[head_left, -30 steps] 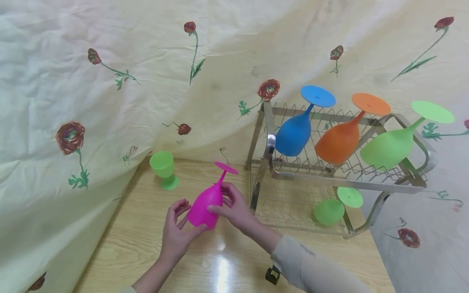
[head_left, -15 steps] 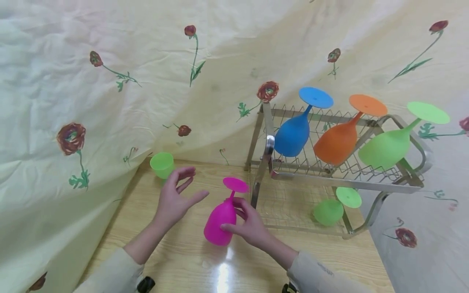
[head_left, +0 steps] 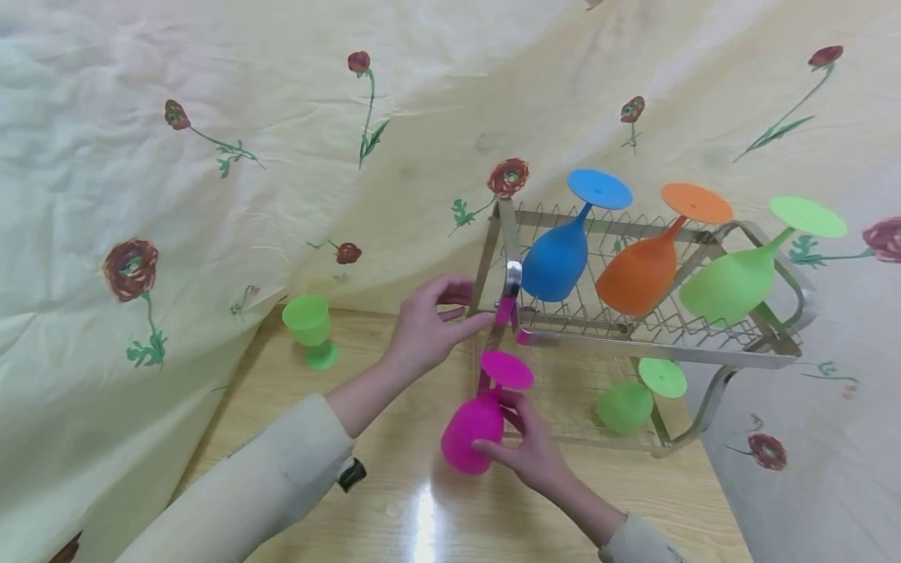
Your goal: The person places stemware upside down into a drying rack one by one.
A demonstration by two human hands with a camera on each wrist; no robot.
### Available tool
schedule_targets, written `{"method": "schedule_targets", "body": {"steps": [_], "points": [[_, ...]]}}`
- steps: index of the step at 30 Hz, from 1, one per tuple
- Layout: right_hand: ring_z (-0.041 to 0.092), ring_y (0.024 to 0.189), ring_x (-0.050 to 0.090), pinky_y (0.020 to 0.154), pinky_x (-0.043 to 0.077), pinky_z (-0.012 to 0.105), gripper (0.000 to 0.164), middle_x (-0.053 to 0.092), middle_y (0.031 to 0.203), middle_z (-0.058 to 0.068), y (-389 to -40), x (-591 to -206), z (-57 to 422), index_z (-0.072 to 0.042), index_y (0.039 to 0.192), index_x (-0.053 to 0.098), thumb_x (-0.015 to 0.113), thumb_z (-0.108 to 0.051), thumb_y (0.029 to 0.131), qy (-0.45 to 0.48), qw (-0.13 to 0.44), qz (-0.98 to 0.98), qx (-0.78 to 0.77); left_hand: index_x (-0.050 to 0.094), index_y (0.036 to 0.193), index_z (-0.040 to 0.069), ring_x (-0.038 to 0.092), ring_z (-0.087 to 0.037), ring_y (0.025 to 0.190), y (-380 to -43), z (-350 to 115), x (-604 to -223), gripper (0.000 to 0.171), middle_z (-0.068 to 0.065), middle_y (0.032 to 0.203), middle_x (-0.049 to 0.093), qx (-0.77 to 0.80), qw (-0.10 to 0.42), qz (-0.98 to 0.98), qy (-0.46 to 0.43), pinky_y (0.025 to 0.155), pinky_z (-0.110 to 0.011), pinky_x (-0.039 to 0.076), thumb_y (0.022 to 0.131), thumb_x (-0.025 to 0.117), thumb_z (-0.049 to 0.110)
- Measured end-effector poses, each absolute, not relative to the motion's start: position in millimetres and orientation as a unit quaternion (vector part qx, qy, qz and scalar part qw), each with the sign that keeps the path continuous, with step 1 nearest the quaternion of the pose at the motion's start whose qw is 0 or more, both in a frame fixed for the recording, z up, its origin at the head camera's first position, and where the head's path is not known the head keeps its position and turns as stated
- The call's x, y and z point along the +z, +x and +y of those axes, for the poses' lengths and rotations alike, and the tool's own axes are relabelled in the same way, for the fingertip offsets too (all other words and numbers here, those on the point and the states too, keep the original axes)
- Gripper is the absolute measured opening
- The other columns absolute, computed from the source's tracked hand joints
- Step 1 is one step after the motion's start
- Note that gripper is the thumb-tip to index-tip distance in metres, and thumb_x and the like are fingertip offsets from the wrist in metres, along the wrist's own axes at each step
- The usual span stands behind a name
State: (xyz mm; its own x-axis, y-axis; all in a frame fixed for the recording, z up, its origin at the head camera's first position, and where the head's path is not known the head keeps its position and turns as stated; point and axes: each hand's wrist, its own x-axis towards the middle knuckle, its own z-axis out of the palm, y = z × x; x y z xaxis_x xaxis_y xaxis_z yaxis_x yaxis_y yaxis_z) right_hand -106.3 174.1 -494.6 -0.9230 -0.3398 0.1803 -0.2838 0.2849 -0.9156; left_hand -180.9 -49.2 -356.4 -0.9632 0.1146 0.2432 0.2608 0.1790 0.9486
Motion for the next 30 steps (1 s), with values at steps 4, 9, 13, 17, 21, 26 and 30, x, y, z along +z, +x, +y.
{"method": "schedule_targets", "body": {"steps": [4,9,13,17,21,26,30], "points": [[0.01,0.131,0.059,0.113,0.047,0.023,0.072,0.062,0.14,0.016,-106.2,-491.5,192.8,0.002,0.144,0.052,0.091,-0.004,0.083,-0.201,-0.008,0.804,-0.56,0.069,0.132,0.008,0.07,-0.02,0.11,-188.6,-34.6,-346.3,0.047,-0.005,0.12,0.072,-0.626,0.048,-0.77,-0.118,0.095,-0.03,0.062,0.091,0.088,0.023],[0.007,0.13,0.057,0.112,0.045,0.017,0.071,0.062,0.141,0.015,-107.7,-491.4,217.0,-0.001,0.145,0.052,0.091,-0.006,0.085,-0.166,-0.017,0.828,-0.535,0.071,0.128,0.008,0.071,-0.018,0.105,-195.5,-23.8,-340.2,0.042,-0.005,0.116,0.074,-0.616,0.05,-0.779,-0.108,0.093,-0.025,0.062,0.093,0.087,0.023],[0.025,0.13,0.061,0.11,0.044,0.013,0.073,0.062,0.139,0.018,-110.6,-492.5,233.8,0.003,0.145,0.051,0.091,-0.006,0.085,-0.147,-0.032,0.847,-0.509,0.072,0.124,0.008,0.073,-0.015,0.101,-199.7,-17.4,-340.1,0.036,-0.002,0.11,0.075,-0.615,0.054,-0.78,-0.106,0.091,-0.024,0.061,0.094,0.086,0.021],[0.039,0.129,0.06,0.108,0.043,0.01,0.073,0.062,0.137,0.022,-115.7,-493.3,247.5,0.006,0.144,0.051,0.091,-0.003,0.083,-0.142,-0.056,0.859,-0.489,0.072,0.121,0.008,0.073,-0.015,0.097,-202.4,-12.3,-339.9,0.033,-0.002,0.107,0.076,-0.617,0.064,-0.778,-0.103,0.088,-0.023,0.062,0.093,0.087,0.019],[0.043,0.131,0.057,0.107,0.039,0.005,0.075,0.06,0.14,0.024,-121.4,-496.3,260.3,0.008,0.145,0.049,0.091,-0.005,0.084,-0.128,-0.064,0.871,-0.471,0.073,0.117,0.008,0.073,-0.015,0.094,-203.5,-8.2,-339.6,0.029,-0.003,0.104,0.076,-0.615,0.075,-0.778,-0.098,0.085,-0.022,0.062,0.093,0.087,0.017],[0.051,0.135,0.055,0.112,0.044,0.018,0.079,0.056,0.144,0.028,-129.1,-499.7,275.3,0.009,0.147,0.045,0.091,-0.006,0.085,-0.105,-0.07,0.884,-0.449,0.074,0.114,0.007,0.073,-0.016,0.093,-204.5,-4.8,-340.2,0.026,-0.004,0.103,0.076,-0.607,0.093,-0.783,-0.098,0.085,-0.022,0.062,0.093,0.086,0.017],[0.053,0.136,0.055,0.111,0.047,0.046,0.079,0.055,0.144,0.027,-136.5,-499.8,285.3,0.007,0.148,0.043,0.09,-0.007,0.087,-0.092,-0.076,0.894,-0.431,0.074,0.112,0.007,0.073,-0.016,0.092,-205.2,-3.7,-340.4,0.024,-0.004,0.102,0.077,-0.601,0.101,-0.787,-0.099,0.084,-0.021,0.062,0.094,0.085,0.017]]}}
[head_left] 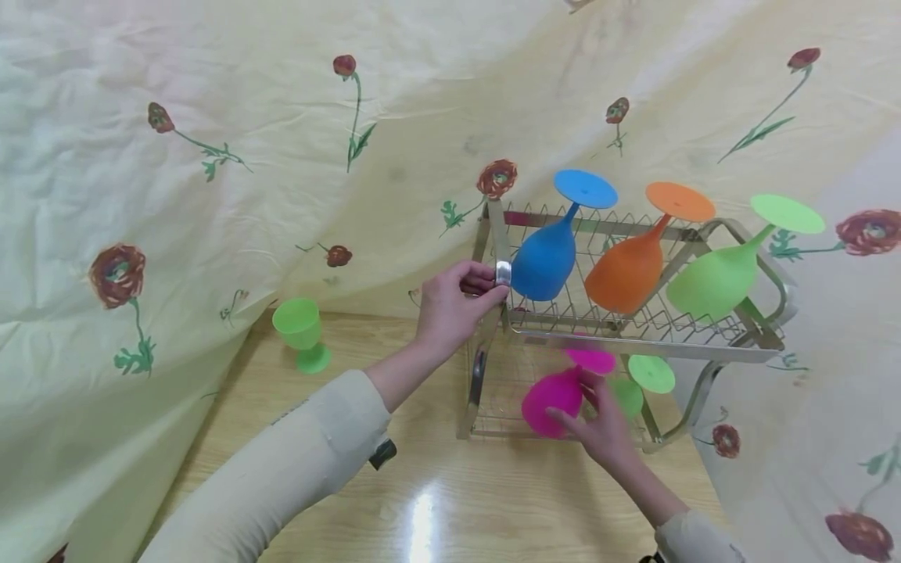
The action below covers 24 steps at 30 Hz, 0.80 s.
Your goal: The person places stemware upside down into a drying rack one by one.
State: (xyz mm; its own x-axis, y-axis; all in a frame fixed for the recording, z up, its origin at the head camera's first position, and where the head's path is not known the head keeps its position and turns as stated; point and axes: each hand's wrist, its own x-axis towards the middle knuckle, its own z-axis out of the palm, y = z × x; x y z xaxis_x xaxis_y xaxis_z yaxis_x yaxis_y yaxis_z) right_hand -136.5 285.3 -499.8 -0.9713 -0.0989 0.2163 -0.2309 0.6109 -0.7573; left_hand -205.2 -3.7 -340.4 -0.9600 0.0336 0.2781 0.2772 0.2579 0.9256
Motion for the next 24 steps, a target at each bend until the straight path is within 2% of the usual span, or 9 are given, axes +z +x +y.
{"method": "schedule_targets", "body": {"steps": [2,13,21,24], "points": [[0.054,0.136,0.054,0.109,0.046,0.054,0.078,0.055,0.143,0.027,-140.9,-500.3,289.0,0.007,0.148,0.043,0.089,-0.007,0.088,0.088,0.08,-0.898,0.425,0.074,0.112,0.007,0.073,-0.015,0.092,-205.7,-4.4,-340.8,0.023,-0.004,0.102,0.077,-0.599,0.101,-0.788,-0.1,0.084,-0.021,0.062,0.094,0.085,0.017],[0.056,0.143,0.047,0.112,0.047,0.063,0.086,0.047,0.154,0.031,-160.6,-508.6,305.7,0.006,0.156,0.037,0.086,-0.025,0.094,0.029,0.048,-0.917,0.394,0.075,0.112,0.007,0.074,-0.015,0.092,-207.7,-5.4,-342.6,0.024,-0.005,0.103,0.078,-0.605,0.096,-0.782,-0.114,0.084,-0.022,0.062,0.094,0.086,0.019],[0.057,0.142,0.046,0.114,0.045,0.065,0.085,0.045,0.153,0.035,-173.8,-526.6,303.5,0.009,0.156,0.036,0.086,-0.018,0.093,0.009,0.043,-0.915,0.401,0.075,0.112,0.006,0.074,-0.016,0.092,-209.0,-7.8,-345.2,0.024,-0.006,0.104,0.078,-0.604,0.107,-0.781,-0.121,0.084,-0.021,0.062,0.094,0.086,0.018],[0.058,0.144,0.043,0.116,0.044,0.065,0.086,0.043,0.155,0.035,-174.9,-532.8,304.8,0.009,0.156,0.034,0.085,-0.02,0.094,0.003,0.035,-0.915,0.403,0.075,0.112,0.006,0.074,-0.016,0.091,-210.1,-8.3,-346.5,0.024,-0.006,0.104,0.078,-0.606,0.108,-0.778,-0.124,0.084,-0.021,0.062,0.094,0.085,0.017]]}}
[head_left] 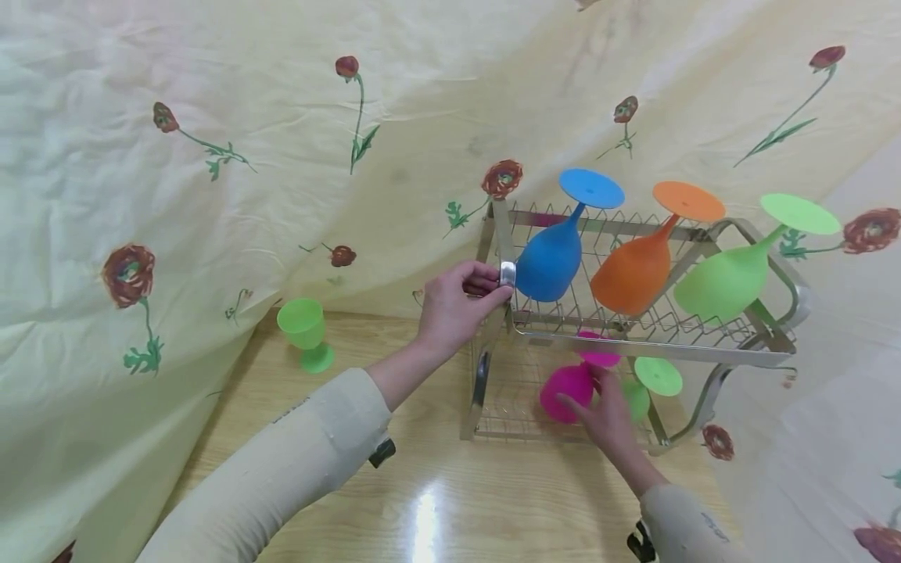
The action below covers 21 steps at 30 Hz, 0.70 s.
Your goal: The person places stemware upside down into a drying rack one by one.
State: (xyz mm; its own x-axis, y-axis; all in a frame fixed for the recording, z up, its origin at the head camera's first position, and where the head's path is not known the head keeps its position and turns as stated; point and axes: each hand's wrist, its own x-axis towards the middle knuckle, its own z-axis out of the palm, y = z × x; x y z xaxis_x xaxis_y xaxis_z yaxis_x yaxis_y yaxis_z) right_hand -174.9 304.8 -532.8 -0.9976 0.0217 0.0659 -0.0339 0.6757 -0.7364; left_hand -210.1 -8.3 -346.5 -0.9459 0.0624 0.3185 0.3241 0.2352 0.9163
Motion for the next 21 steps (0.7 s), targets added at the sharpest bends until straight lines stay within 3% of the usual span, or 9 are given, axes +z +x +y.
{"method": "schedule_targets", "body": {"steps": [8,21], "points": [[0.058,0.14,0.047,0.115,0.045,0.065,0.081,0.046,0.15,0.037,-172.7,-553.3,305.0,0.012,0.153,0.037,0.086,-0.011,0.092,0.005,0.056,-0.912,0.406,0.075,0.111,0.005,0.074,-0.016,0.091,-209.4,-10.0,-347.1,0.023,-0.007,0.104,0.078,-0.611,0.108,-0.773,-0.133,0.084,-0.022,0.062,0.094,0.085,0.017],[0.051,0.135,0.055,0.114,0.045,0.064,0.081,0.056,0.143,0.03,-163.5,-575.9,296.8,0.003,0.15,0.038,0.087,0.001,0.086,0.026,0.111,-0.909,0.4,0.075,0.112,0.004,0.074,-0.017,0.091,-207.4,-11.5,-346.0,0.023,-0.008,0.104,0.078,-0.615,0.099,-0.771,-0.132,0.083,-0.022,0.062,0.094,0.085,0.015]]}}
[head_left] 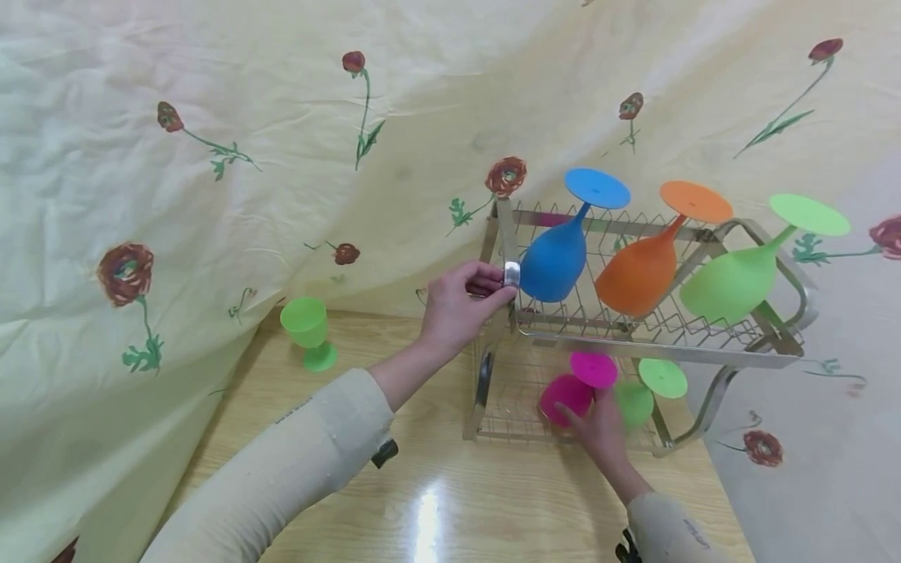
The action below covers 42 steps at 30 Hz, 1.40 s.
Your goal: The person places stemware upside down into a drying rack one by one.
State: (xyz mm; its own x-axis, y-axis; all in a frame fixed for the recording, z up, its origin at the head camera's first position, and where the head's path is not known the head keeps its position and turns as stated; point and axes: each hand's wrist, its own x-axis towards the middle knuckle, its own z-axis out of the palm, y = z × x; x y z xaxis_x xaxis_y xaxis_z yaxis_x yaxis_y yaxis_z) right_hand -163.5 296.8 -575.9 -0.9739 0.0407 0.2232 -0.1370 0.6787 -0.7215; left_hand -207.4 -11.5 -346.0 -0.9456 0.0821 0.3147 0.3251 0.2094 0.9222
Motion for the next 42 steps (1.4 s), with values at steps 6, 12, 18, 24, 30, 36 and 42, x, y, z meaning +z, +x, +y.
{"method": "schedule_targets", "body": {"steps": [6,12,18,24,30,36,42], "points": [[0.051,0.136,0.055,0.115,0.044,0.065,0.082,0.056,0.143,0.03,-165.6,-578.5,298.6,0.004,0.15,0.038,0.088,0.0,0.085,0.031,0.116,-0.907,0.403,0.075,0.111,0.004,0.074,-0.016,0.09,-205.9,-10.0,-347.7,0.023,-0.007,0.104,0.078,-0.616,0.102,-0.77,-0.133,0.083,-0.022,0.063,0.094,0.085,0.015],[0.053,0.141,0.047,0.118,0.039,0.067,0.084,0.05,0.148,0.033,-165.0,-581.7,303.9,0.007,0.152,0.038,0.089,-0.005,0.086,0.025,0.098,-0.909,0.404,0.075,0.111,0.004,0.074,-0.016,0.09,-204.4,-8.8,-349.5,0.023,-0.008,0.103,0.078,-0.613,0.108,-0.771,-0.136,0.083,-0.021,0.062,0.094,0.085,0.015],[0.056,0.142,0.045,0.116,0.042,0.067,0.087,0.042,0.157,0.034,-160.8,-581.6,307.7,0.007,0.158,0.036,0.088,-0.013,0.09,0.024,0.077,-0.922,0.378,0.075,0.111,0.004,0.074,-0.016,0.09,-204.6,-10.6,-350.4,0.022,-0.008,0.103,0.079,-0.616,0.108,-0.768,-0.136,0.082,-0.021,0.062,0.094,0.085,0.015],[0.054,0.139,0.048,0.111,0.042,0.072,0.087,0.049,0.153,0.033,-168.9,-574.0,300.9,0.005,0.157,0.042,0.09,-0.019,0.088,0.095,0.083,-0.935,0.333,0.076,0.111,0.004,0.075,-0.015,0.09,-205.2,-11.8,-350.5,0.022,-0.008,0.103,0.078,-0.614,0.109,-0.769,-0.139,0.082,-0.021,0.063,0.094,0.085,0.016],[0.051,0.141,0.049,0.112,0.045,0.07,0.086,0.051,0.156,0.026,-187.6,-557.7,281.5,0.0,0.155,0.049,0.093,-0.016,0.084,0.203,0.084,-0.942,0.252,0.075,0.112,0.003,0.074,-0.015,0.091,-205.9,-11.3,-349.9,0.023,-0.008,0.103,0.078,-0.613,0.108,-0.769,-0.144,0.083,-0.021,0.062,0.095,0.084,0.016],[0.048,0.14,0.052,0.111,0.048,0.067,0.086,0.055,0.154,0.024,-209.3,-548.6,262.0,-0.004,0.154,0.055,0.097,-0.02,0.08,0.3,0.078,-0.938,0.154,0.075,0.111,0.004,0.074,-0.016,0.089,-207.1,-11.0,-349.2,0.022,-0.007,0.101,0.079,-0.608,0.112,-0.773,-0.138,0.082,-0.021,0.062,0.095,0.084,0.016],[0.046,0.126,0.063,0.101,0.057,0.062,0.081,0.065,0.139,0.025,-219.4,-553.0,258.0,-0.001,0.146,0.062,0.098,-0.018,0.076,0.302,0.049,-0.946,0.104,0.075,0.111,0.005,0.074,-0.015,0.09,-208.5,-9.2,-349.6,0.022,-0.007,0.102,0.079,-0.599,0.109,-0.781,-0.135,0.082,-0.02,0.062,0.095,0.084,0.018]]}}
